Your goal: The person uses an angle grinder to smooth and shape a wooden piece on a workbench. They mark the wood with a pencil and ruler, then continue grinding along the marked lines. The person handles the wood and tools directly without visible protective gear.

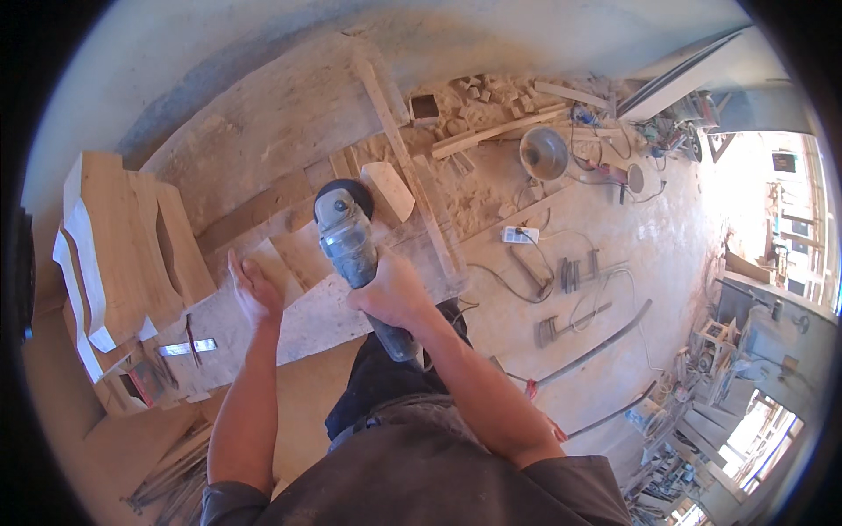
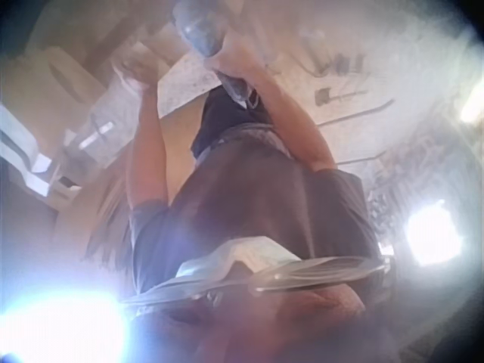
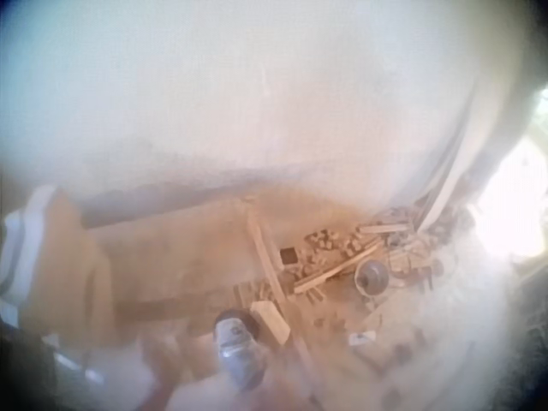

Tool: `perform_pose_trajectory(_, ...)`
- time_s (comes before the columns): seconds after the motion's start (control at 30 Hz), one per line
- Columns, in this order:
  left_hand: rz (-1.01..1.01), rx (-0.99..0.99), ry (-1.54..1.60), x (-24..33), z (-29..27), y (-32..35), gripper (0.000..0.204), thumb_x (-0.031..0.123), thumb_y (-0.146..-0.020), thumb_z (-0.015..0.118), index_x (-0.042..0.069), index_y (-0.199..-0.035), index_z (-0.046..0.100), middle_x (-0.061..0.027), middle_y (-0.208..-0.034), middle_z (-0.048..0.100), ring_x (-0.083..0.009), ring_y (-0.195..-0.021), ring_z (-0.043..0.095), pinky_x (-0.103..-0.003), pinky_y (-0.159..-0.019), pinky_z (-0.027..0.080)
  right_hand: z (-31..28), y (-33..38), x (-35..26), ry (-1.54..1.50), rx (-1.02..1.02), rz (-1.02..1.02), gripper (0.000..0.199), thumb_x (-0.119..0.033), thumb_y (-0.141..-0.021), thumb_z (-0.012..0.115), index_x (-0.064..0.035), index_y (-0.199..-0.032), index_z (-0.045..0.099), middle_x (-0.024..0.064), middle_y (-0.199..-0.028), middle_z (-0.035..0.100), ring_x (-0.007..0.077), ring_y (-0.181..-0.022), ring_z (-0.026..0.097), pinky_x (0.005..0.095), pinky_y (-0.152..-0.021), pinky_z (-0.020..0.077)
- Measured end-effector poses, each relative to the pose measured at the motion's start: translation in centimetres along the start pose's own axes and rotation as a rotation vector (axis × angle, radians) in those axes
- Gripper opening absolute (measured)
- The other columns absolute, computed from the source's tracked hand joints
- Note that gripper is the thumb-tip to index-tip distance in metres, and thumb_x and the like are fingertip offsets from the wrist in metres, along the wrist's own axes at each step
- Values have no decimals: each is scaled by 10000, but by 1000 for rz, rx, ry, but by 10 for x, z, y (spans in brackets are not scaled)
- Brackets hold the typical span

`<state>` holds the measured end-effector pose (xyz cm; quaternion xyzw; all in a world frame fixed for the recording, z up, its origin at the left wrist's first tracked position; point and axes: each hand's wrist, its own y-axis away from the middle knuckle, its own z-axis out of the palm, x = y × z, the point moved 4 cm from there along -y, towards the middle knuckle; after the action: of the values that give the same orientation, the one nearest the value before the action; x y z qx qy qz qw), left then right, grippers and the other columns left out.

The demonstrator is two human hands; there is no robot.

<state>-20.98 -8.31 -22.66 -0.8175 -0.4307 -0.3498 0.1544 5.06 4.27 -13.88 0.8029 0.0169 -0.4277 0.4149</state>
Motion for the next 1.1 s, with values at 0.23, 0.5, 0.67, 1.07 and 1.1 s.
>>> perform_pose_trajectory(0.23,-8,-14,-32,-1,-1,1,586,309,-1128,393,-87,-1560,414,-351,-1543,496,-516,-1411,491,-465,-1163,408,7,8,-10,-27,3,-9,624,-216,-667,806,40,-1209,629,243,-1037,739,386,-999,728,441,-908,562)
perform_pose_trajectory(0.5,57,39,-33,11,-3,2,591,320,-1130,396,-81,-1564,410,-358,-1521,512,-520,-1384,509,-477,-1132,422,2,6,-1,26,-50,16,655,-197,-658,825,37,-1236,626,225,-1028,735,351,-980,727,433,-893,562)
perform_pose_trajectory(0.67,101,46,-54,7,-1,1,591,324,-1133,394,-79,-1565,410,-353,-1519,515,-517,-1375,517,-478,-1130,423,3,11,3,-21,30,-23,610,-190,-661,821,35,-1199,641,209,-1020,733,329,-976,726,418,-886,562)
perform_pose_trajectory(1.07,67,30,-26,3,1,1,585,317,-1138,397,-72,-1574,412,-324,-1580,472,-484,-1449,466,-454,-1199,370,7,18,13,-32,46,-26,627,-186,-669,817,42,-1225,636,216,-1038,730,342,-982,721,424,-905,559)
perform_pose_trajectory(1.1,57,24,-17,3,1,1,581,315,-1140,397,-69,-1576,414,-312,-1600,459,-471,-1477,448,-447,-1226,348,5,19,13,-27,51,-25,624,-192,-669,816,46,-1215,629,227,-1036,730,356,-995,721,428,-911,557)
